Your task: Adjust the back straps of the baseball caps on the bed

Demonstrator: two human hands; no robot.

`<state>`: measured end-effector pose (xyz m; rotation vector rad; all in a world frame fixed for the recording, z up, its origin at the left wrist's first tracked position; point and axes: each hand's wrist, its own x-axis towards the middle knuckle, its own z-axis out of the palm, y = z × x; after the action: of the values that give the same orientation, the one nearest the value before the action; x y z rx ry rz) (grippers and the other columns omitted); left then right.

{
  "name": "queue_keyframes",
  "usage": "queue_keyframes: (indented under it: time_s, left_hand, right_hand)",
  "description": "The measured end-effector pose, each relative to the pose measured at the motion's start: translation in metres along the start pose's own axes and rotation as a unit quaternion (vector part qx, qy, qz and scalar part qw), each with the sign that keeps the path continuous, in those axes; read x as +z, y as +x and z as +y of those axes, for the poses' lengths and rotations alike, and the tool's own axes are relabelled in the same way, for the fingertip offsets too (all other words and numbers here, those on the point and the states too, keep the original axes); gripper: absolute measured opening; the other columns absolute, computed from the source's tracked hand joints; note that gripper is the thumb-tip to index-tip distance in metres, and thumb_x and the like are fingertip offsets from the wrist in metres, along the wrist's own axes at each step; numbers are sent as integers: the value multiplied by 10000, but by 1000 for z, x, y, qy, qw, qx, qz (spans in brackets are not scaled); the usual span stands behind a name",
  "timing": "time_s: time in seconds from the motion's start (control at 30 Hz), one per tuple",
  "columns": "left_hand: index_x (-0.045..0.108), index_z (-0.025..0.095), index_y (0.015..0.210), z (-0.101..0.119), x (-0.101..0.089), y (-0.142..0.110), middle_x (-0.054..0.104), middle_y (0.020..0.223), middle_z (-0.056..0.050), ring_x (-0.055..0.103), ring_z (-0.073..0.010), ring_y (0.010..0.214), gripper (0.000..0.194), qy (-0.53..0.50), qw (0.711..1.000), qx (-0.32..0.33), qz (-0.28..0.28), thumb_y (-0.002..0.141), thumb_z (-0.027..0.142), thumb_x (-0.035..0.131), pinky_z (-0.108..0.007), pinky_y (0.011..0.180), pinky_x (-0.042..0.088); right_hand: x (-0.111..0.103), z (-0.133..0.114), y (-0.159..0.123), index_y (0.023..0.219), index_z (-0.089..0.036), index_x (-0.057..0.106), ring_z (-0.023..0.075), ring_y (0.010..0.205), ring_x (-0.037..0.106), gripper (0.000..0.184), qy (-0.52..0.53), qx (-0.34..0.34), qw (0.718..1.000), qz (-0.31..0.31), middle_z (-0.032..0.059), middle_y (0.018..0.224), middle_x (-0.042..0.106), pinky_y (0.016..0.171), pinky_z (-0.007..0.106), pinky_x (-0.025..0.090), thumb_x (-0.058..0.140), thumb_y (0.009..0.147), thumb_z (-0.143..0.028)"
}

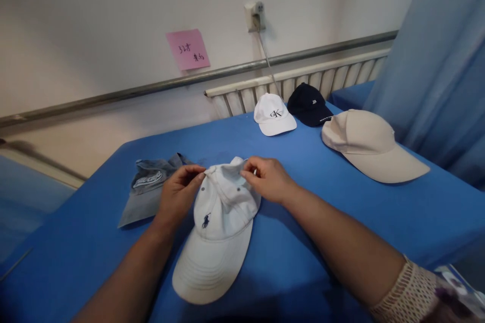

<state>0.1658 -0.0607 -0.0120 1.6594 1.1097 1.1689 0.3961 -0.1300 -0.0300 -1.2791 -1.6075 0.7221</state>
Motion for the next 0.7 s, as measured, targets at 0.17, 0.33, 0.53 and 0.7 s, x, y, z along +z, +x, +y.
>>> queue_keyframes:
  time_s: [0.17, 0.33, 0.53, 0.7]
  left_hand:
    - [680, 193, 859, -3, 3, -3, 671, 806, -11, 596, -132, 719, 164, 16, 999, 30, -19, 753, 314, 710, -243, 656, 465]
    - [694, 196, 890, -7, 1, -4, 670, 827, -23, 590, -144, 742, 173, 70, 995, 67, -21, 774, 324, 700, -264, 686, 467]
    - [693, 204, 903, -12, 0, -5, 675, 845, -25, 596, -149, 765, 170, 86, 993, 84, -16, 784, 324, 691, -270, 708, 467]
    - [686, 204, 883, -13, -2, 1, 675, 816, -13, 582, -134, 715, 146, 77, 994, 71, 12, 779, 305, 676, -248, 659, 451]
  right_hand:
    - [7, 20, 8, 1001, -213, 686, 142, 726, 596, 224, -176, 13, 977, -122, 33, 965, 685, 655, 256, 408, 641, 788, -263]
    - [20, 14, 9, 988, -190, 672, 204, 846, 629, 224, -309, -19, 933, -184, 84, 1050, 678, 678, 278, 409, 573, 787, -176]
    - [23, 13, 9, 835, -177, 625, 207, 757, 614, 92, -355, -42, 918, -174, 93, 883, 684, 627, 287, 387, 574, 761, -164]
    - [-4, 22, 11, 758, -189, 561, 125, 626, 513, 25, -125, -40, 991, -17, 5, 731, 587, 590, 248, 376, 559, 767, -213]
